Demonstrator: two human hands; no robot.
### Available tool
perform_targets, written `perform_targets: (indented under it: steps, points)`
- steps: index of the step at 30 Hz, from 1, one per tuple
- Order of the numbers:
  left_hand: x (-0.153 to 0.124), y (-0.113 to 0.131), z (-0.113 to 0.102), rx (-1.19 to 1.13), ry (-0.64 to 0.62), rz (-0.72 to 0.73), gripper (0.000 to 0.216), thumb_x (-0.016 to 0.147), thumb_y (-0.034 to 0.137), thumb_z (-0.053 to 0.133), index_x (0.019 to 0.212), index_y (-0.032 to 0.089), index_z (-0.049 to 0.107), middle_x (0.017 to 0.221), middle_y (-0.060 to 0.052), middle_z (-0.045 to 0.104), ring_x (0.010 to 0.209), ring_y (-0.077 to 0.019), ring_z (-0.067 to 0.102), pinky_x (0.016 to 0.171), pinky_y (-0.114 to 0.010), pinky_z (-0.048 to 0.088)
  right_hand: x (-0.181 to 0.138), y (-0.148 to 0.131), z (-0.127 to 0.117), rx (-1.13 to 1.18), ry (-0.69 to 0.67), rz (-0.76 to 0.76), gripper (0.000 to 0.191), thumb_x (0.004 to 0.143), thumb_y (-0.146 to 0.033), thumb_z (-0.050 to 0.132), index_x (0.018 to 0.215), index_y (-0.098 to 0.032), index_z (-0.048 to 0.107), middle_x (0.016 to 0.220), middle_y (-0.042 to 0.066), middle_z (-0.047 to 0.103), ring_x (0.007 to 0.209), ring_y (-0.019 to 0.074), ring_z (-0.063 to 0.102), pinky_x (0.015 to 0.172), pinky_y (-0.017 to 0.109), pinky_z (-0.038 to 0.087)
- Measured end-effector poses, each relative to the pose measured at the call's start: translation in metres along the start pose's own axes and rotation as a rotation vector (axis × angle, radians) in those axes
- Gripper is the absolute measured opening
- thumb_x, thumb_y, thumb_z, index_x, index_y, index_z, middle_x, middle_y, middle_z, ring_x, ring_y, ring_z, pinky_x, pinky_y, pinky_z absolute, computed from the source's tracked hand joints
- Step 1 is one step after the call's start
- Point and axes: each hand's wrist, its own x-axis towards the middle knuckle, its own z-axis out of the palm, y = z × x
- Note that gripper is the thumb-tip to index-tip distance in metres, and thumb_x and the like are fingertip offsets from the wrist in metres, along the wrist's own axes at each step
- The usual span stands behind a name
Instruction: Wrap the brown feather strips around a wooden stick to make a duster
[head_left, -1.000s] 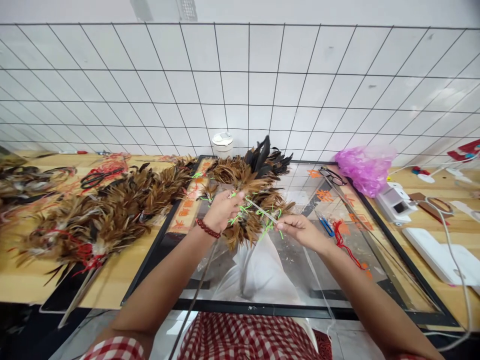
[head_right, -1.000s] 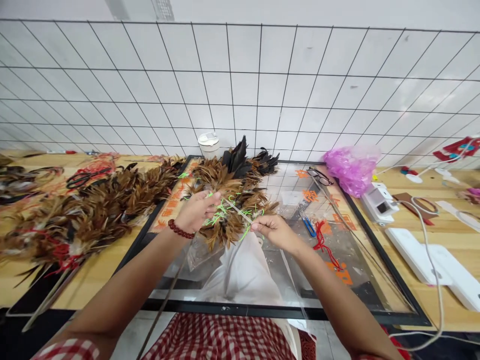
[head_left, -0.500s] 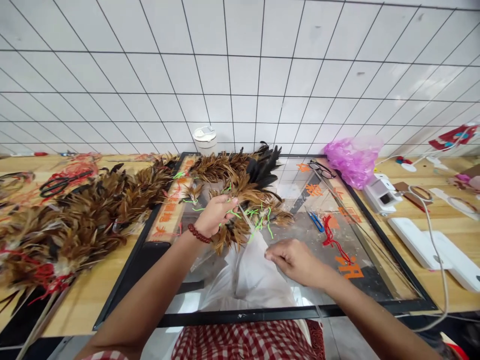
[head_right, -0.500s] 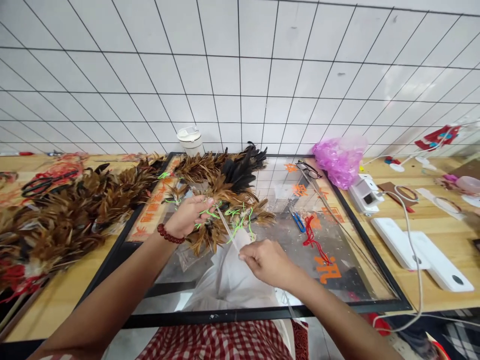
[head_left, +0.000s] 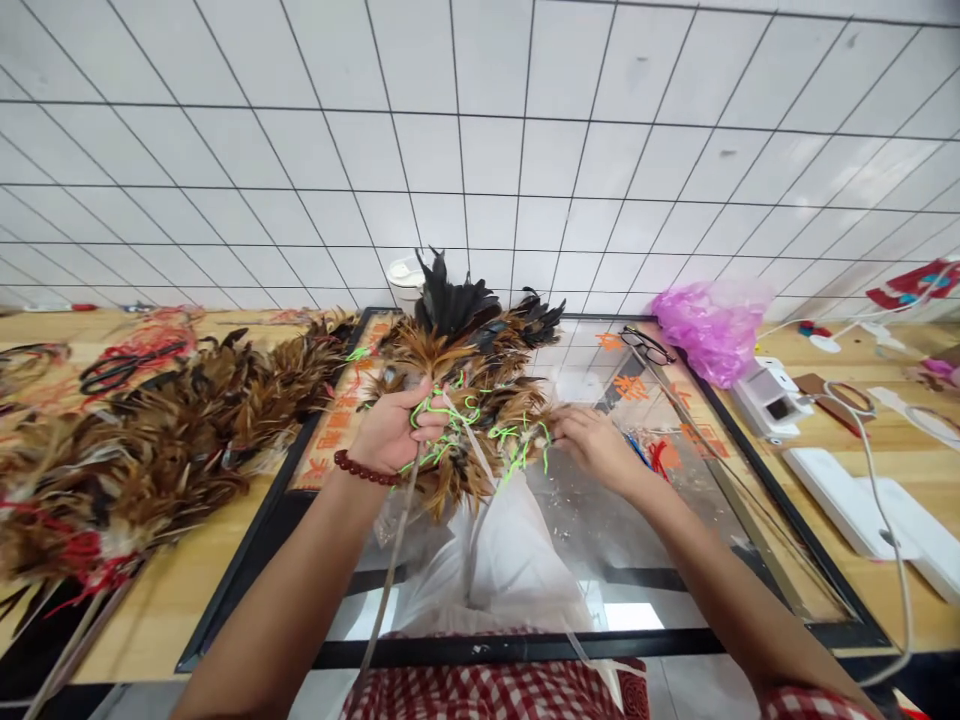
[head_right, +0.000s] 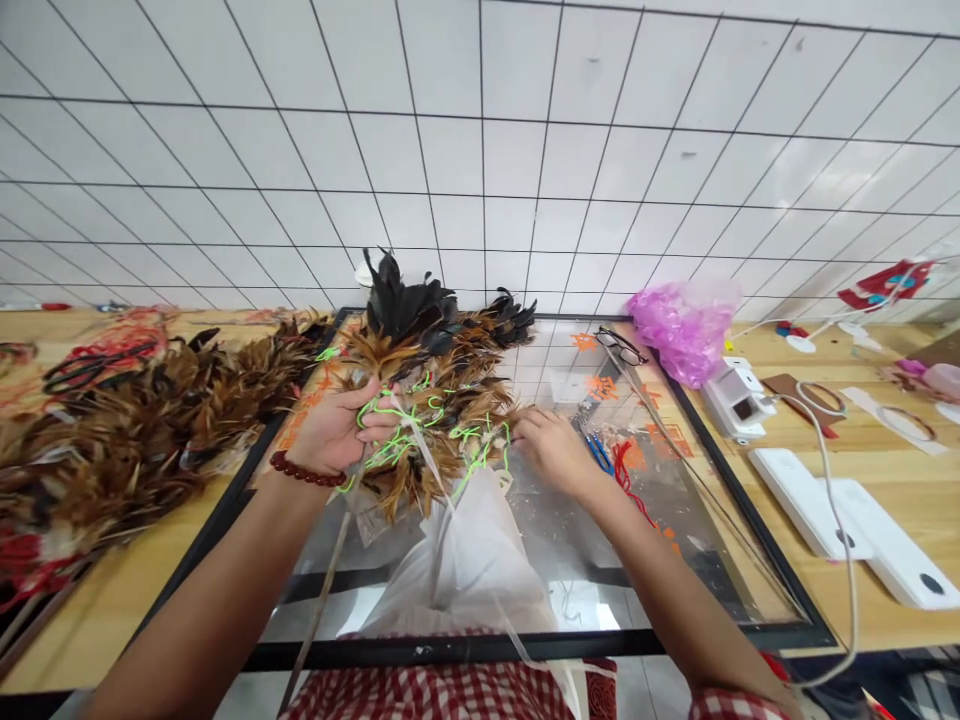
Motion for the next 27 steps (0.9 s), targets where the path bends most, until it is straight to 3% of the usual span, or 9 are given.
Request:
perform_targets:
  steps: [4, 6, 9, 12, 15, 17, 23, 27]
  points:
    - [0.013, -0.009, 0.004, -0.084, -0.017, -0.028, 0.024, 0.097, 0.025, 0.034, 0.086, 0.011, 0.051, 0.065, 0.0, 0.042, 0.043, -0.0051, 0.039, 0.032, -0.012, 0.028, -0.001, -0.005, -0.031, 0.187, 0.071, 0.167, 0.008, 0.092, -0.018, 0.044, 0.092, -0.018, 0.052, 0.077, 0.002, 0.061, 0.067, 0.0151, 0.053, 0.065, 0.028, 0.039]
    - [0.024, -0.015, 0.008, -0.098, -0.041, -0.048, 0.025, 0.097, 0.025, 0.034, 0.085, 0.011, 0.051, 0.064, 0.0, 0.043, 0.042, -0.0048, 0.039, 0.032, -0.012, 0.027, 0.004, -0.012, -0.048, 0.287, 0.146, 0.188, 0.009, 0.092, -0.023, 0.046, 0.098, -0.018, 0.051, 0.07, -0.001, 0.057, 0.06, 0.0133, 0.05, 0.06, 0.026, 0.038]
    - [0.039, -0.024, 0.015, -0.09, -0.095, -0.086, 0.025, 0.096, 0.025, 0.037, 0.084, 0.01, 0.053, 0.065, -0.001, 0.046, 0.042, -0.004, 0.038, 0.032, -0.011, 0.027, 0.018, -0.024, -0.068, 0.375, 0.223, 0.087, 0.016, 0.092, -0.025, 0.049, 0.105, -0.018, 0.054, 0.074, 0.0, 0.059, 0.063, 0.0126, 0.052, 0.062, 0.025, 0.04]
    - [0.05, -0.034, 0.019, -0.055, -0.123, -0.106, 0.027, 0.096, 0.026, 0.038, 0.084, 0.009, 0.055, 0.068, -0.004, 0.051, 0.042, -0.0039, 0.039, 0.033, -0.011, 0.03, 0.04, -0.037, -0.078, 0.421, 0.217, -0.122, 0.014, 0.091, -0.022, 0.051, 0.098, -0.018, 0.063, 0.085, 0.004, 0.064, 0.077, 0.0142, 0.058, 0.071, 0.027, 0.044]
    - [0.057, -0.042, 0.023, 0.014, -0.104, -0.086, 0.028, 0.095, 0.026, 0.04, 0.081, 0.009, 0.056, 0.066, -0.005, 0.053, 0.043, -0.0058, 0.043, 0.034, -0.013, 0.032, 0.062, -0.048, -0.076, 0.45, 0.162, -0.267, 0.016, 0.091, -0.02, 0.052, 0.093, -0.019, 0.068, 0.089, 0.006, 0.064, 0.085, 0.0151, 0.059, 0.076, 0.028, 0.046]
    - [0.058, -0.046, 0.024, 0.062, -0.076, -0.042, 0.026, 0.094, 0.026, 0.042, 0.076, 0.011, 0.054, 0.06, -0.003, 0.05, 0.042, -0.0076, 0.044, 0.033, -0.014, 0.033, 0.073, -0.054, -0.069, 0.452, 0.118, -0.282, 0.017, 0.091, -0.018, 0.052, 0.093, -0.019, 0.069, 0.088, 0.006, 0.065, 0.084, 0.0147, 0.06, 0.076, 0.028, 0.046]
    - [0.056, -0.052, 0.027, 0.144, -0.075, 0.076, 0.017, 0.09, 0.028, 0.052, 0.084, 0.013, 0.056, 0.064, -0.001, 0.054, 0.043, -0.0078, 0.048, 0.033, -0.015, 0.034, 0.086, -0.057, -0.047, 0.396, 0.184, -0.09, 0.01, 0.085, -0.014, 0.057, 0.088, -0.016, 0.067, 0.082, 0.002, 0.068, 0.075, 0.013, 0.06, 0.073, 0.025, 0.043]
    - [0.055, -0.059, 0.028, 0.328, -0.054, 0.231, 0.03, 0.083, 0.043, 0.062, 0.085, 0.013, 0.055, 0.065, 0.0, 0.055, 0.042, -0.0071, 0.048, 0.033, -0.017, 0.035, 0.085, -0.058, -0.045, 0.361, 0.204, -0.013, 0.01, 0.083, -0.012, 0.056, 0.085, -0.016, 0.065, 0.079, 0.002, 0.066, 0.072, 0.0128, 0.058, 0.07, 0.024, 0.042]
